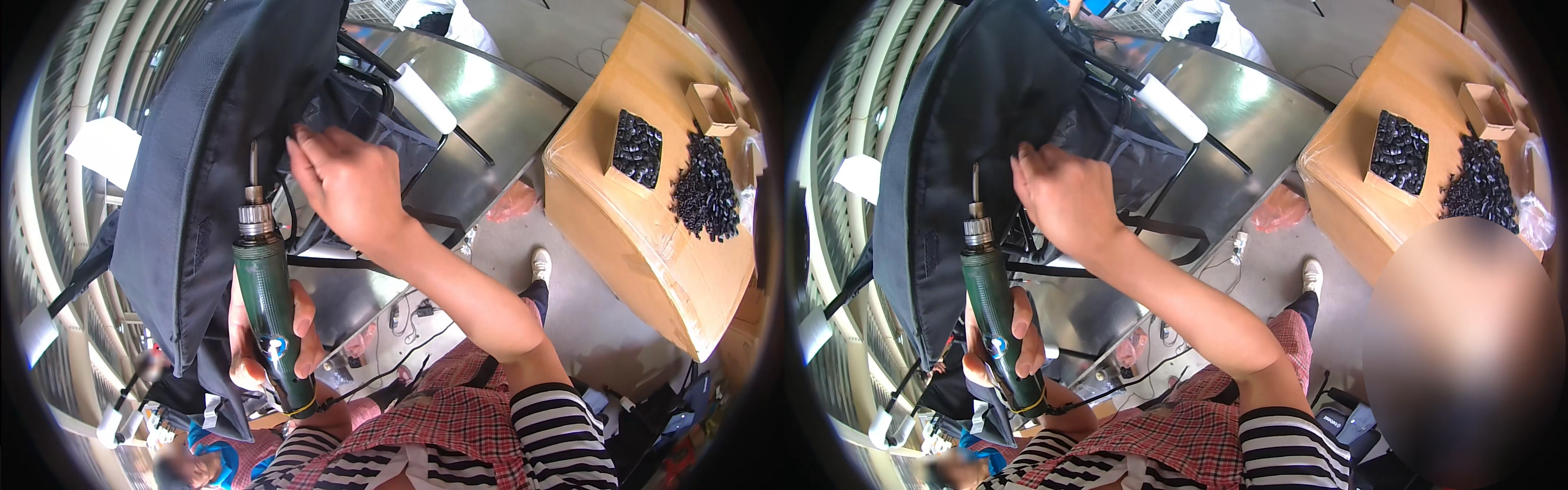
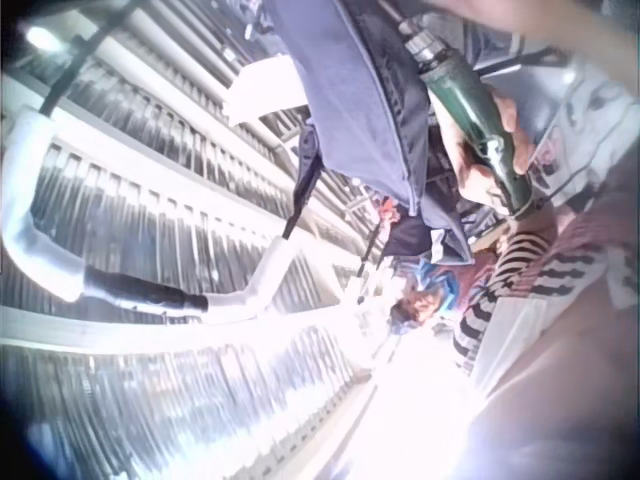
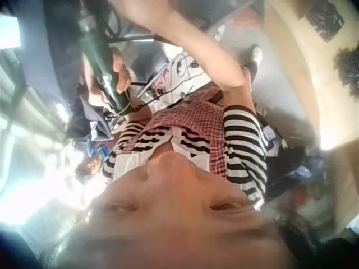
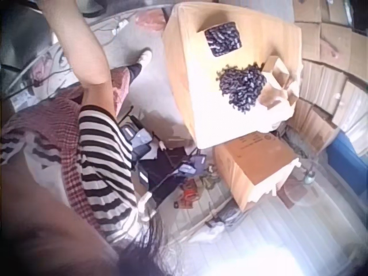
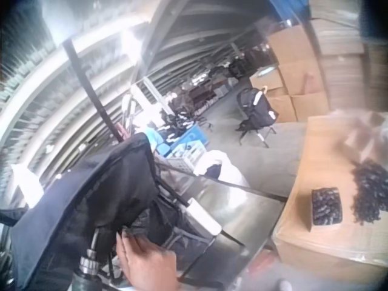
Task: The person assembles a black baby stroller using a green electric screwdriver. They repeatedly pick up black plastic fasteners from a cardboard box, attach them to the stroller frame, and tighten them. The person also adjusts and pulls straps on the stroller fabric. Other workers are visible in the background performing similar tasks.
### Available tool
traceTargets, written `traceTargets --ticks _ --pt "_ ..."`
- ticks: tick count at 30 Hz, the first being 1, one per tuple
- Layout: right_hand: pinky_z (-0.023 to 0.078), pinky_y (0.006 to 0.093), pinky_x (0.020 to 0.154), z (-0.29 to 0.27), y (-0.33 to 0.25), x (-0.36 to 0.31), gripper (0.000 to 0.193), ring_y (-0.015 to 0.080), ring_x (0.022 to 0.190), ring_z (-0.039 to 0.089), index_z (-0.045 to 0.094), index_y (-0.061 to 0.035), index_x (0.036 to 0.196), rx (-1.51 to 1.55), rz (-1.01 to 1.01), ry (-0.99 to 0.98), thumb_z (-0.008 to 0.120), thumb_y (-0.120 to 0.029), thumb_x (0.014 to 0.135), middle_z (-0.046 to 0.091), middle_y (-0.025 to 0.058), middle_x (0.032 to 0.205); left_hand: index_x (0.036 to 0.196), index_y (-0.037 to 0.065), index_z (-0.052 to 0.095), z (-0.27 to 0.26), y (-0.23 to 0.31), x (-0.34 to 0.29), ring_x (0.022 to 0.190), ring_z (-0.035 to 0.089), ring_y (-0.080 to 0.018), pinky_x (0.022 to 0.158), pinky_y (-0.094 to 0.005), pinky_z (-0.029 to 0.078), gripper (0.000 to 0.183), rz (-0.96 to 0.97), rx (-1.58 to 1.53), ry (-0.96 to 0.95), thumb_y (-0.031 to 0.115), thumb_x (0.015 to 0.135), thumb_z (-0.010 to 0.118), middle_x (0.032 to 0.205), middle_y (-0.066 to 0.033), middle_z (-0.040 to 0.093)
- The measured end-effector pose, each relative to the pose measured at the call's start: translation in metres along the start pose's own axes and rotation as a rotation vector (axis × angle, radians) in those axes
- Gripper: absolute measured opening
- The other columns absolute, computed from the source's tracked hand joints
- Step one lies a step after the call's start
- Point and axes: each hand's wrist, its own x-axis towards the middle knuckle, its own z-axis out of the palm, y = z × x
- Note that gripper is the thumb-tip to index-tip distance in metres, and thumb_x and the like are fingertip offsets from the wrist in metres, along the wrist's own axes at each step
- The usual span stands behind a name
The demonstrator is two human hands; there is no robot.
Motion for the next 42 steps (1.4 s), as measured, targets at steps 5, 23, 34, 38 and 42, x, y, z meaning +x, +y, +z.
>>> traceTargets --ticks 5,23,34,38,42 --pt "0.044 0.0324 0.043 0.006 -0.009 -0.005 0.024 0.0208 0.048 0.059 0.073 -0.0030 0.106 0.033 0.012 0.042 0.075 -0.006 0.082 0.062 0.0057 0.064 0.151 0.003 0.014 -0.013 0.006 0.007 0.065 0.069 -0.0326 0.050 -0.0388 0.054 0.107 -0.107 -0.084 -0.299 0.013 0.076 0.089 0.105 -0.0248 0.053" --pt "0.044 0.0332 0.047 0.026 0.040 0.040 0.025 0.0224 0.047 0.059 0.056 -0.0081 0.081 -0.063 0.103 0.287 0.078 -0.009 0.070 0.059 0.0030 0.058 0.156 0.016 -0.004 -0.015 -0.006 -0.004 0.063 0.066 -0.0333 0.053 -0.0384 0.055 0.123 -0.017 -0.136 -0.070 -0.006 0.069 0.079 0.111 -0.0327 0.048" --pt "0.053 0.0443 0.061 -0.002 0.050 0.025 0.028 0.0369 0.069 0.067 0.063 -0.0012 0.094 -0.001 0.103 0.076 0.067 -0.003 0.067 0.067 0.0163 0.077 0.143 0.011 0.025 -0.037 0.011 0.014 0.076 0.067 -0.0287 0.069 -0.0363 0.055 0.098 -0.556 0.063 -0.393 0.006 0.068 0.088 0.105 -0.0239 0.059" --pt "0.053 0.0429 0.076 -0.067 0.055 0.027 0.035 0.0377 0.087 0.067 0.064 -0.0001 0.106 0.042 0.117 -0.134 0.069 -0.011 0.073 0.069 0.0189 0.093 0.115 0.005 0.049 -0.023 0.009 0.008 0.084 0.065 -0.0190 0.079 -0.0301 0.051 0.058 -0.811 0.372 -0.190 0.015 0.072 0.087 0.095 -0.0135 0.069" --pt "0.052 0.0412 0.092 -0.128 0.093 0.031 0.046 0.0374 0.108 0.065 0.064 -0.0001 0.120 -0.082 0.280 -0.632 0.071 -0.020 0.080 0.069 0.0202 0.113 0.104 0.000 0.062 -0.015 -0.058 -0.053 0.076 0.062 -0.0156 0.069 -0.0279 0.047 0.037 -0.138 0.855 -0.023 0.018 0.081 0.085 0.083 -0.0067 0.065"
